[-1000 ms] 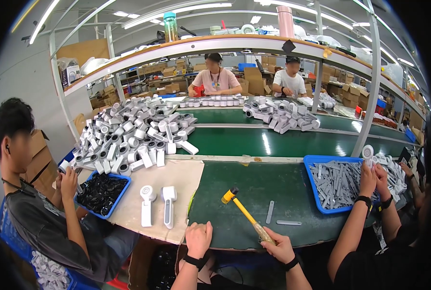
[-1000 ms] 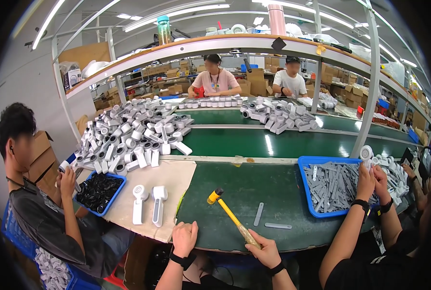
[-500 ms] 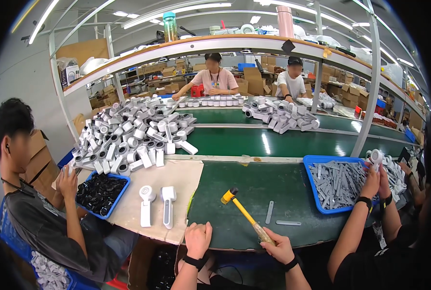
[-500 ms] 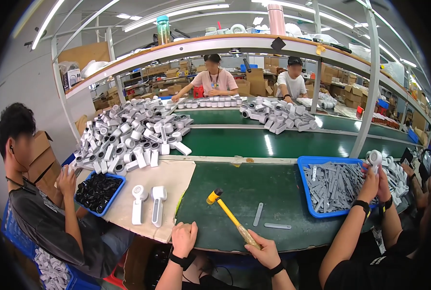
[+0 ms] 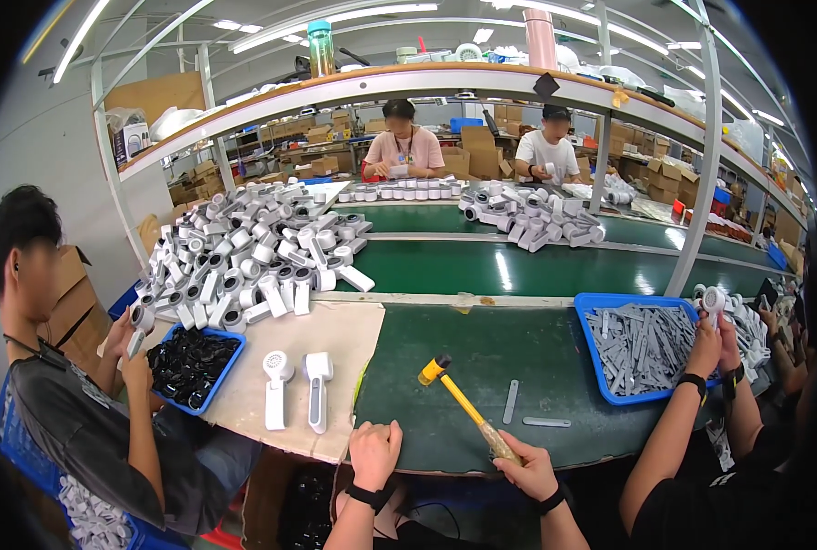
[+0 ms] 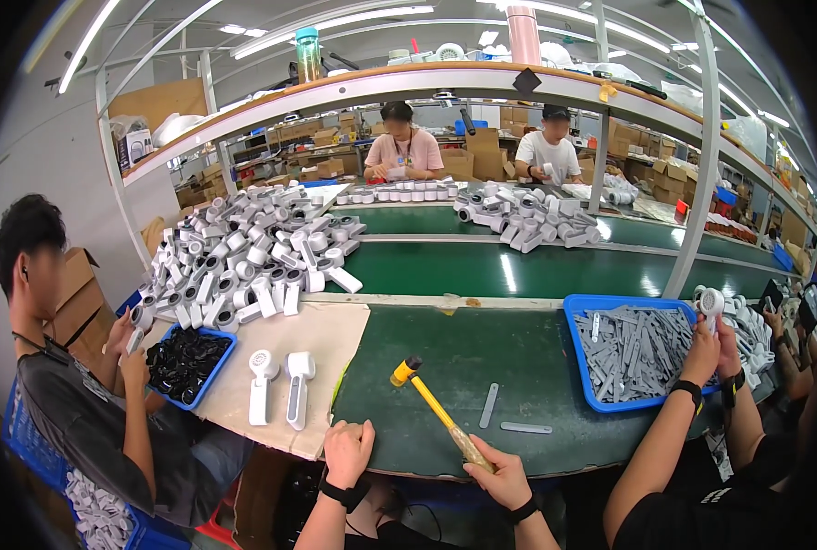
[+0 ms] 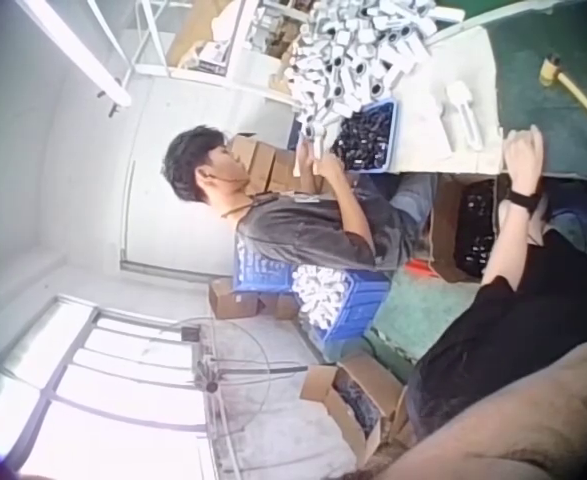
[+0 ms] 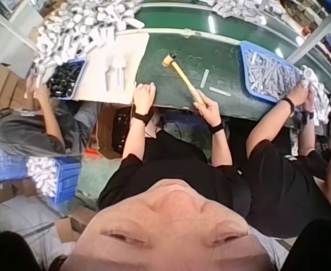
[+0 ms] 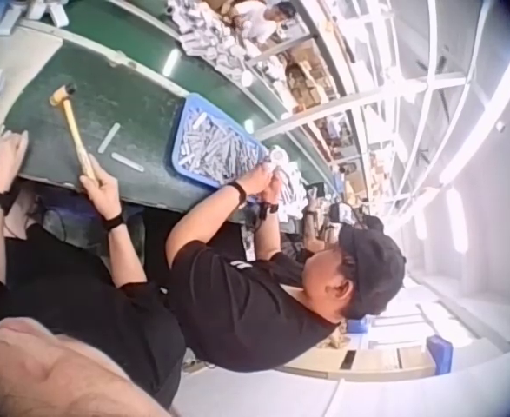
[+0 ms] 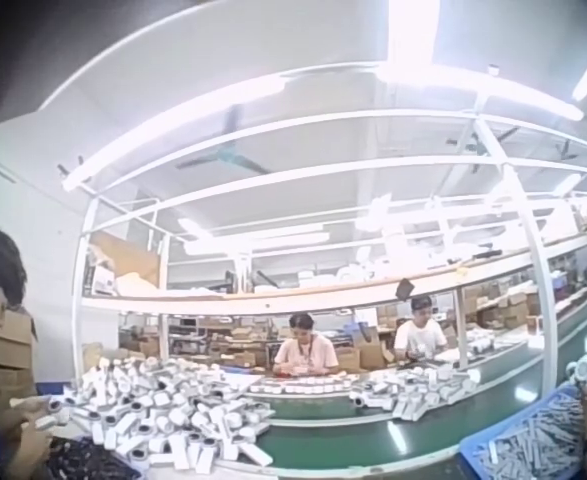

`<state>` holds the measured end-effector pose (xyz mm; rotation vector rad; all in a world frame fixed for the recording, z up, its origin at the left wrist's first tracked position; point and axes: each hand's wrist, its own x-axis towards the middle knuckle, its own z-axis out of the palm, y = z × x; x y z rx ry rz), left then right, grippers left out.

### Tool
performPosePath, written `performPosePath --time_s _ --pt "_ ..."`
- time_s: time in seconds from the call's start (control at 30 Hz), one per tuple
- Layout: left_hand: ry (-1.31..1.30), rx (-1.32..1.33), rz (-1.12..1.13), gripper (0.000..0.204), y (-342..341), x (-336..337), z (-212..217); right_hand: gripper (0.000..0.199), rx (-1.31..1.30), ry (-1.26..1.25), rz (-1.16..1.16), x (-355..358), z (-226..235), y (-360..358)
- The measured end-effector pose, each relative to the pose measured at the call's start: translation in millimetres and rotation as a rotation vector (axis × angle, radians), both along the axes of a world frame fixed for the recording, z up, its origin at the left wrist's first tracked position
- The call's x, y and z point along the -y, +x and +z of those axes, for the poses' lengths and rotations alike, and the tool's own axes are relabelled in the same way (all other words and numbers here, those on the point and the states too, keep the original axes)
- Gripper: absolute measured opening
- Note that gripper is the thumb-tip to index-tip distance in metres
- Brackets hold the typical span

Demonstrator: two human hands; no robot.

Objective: The person assembles handheld fans by fitting white handles onto motor housings and striking the joints with a mallet before placing them on the table.

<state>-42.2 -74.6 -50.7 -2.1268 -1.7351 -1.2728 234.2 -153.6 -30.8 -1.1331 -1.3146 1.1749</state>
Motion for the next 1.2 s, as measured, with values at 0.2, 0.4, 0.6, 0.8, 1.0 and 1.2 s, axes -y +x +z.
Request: performPosePath --time_s 0.2,0.4,0.6,0.8,1.0,1.2 --pt "0.001 0.006 -0.012 0.037 0 0 1 0.057 0.007 0.009 -0.005 -1 -3 1" --pt "0.016 0.013 -0.002 0.037 1 -1 0 0.057 0.0 0.004 -0.006 -1 -3 3" --pt "0.017 0.023 0.002 0.037 0 1 2 0.056 -0.006 0.0 0.005 0 -3 0" --pt "0.024 0.012 -0.004 0.037 -2 0 -1 0.057 0.005 0.024 -0.012 2 -6 -1" --pt "-0.275 -0.026 -0.075 0.03 11 -2 17 0.059 -0.064 0.099 -0.044 9 -11 3" --pt "-0.358 0.061 -0.577 0.022 114 -12 64 0.061 -0.308 0.119 -0.15 51 -1 10"
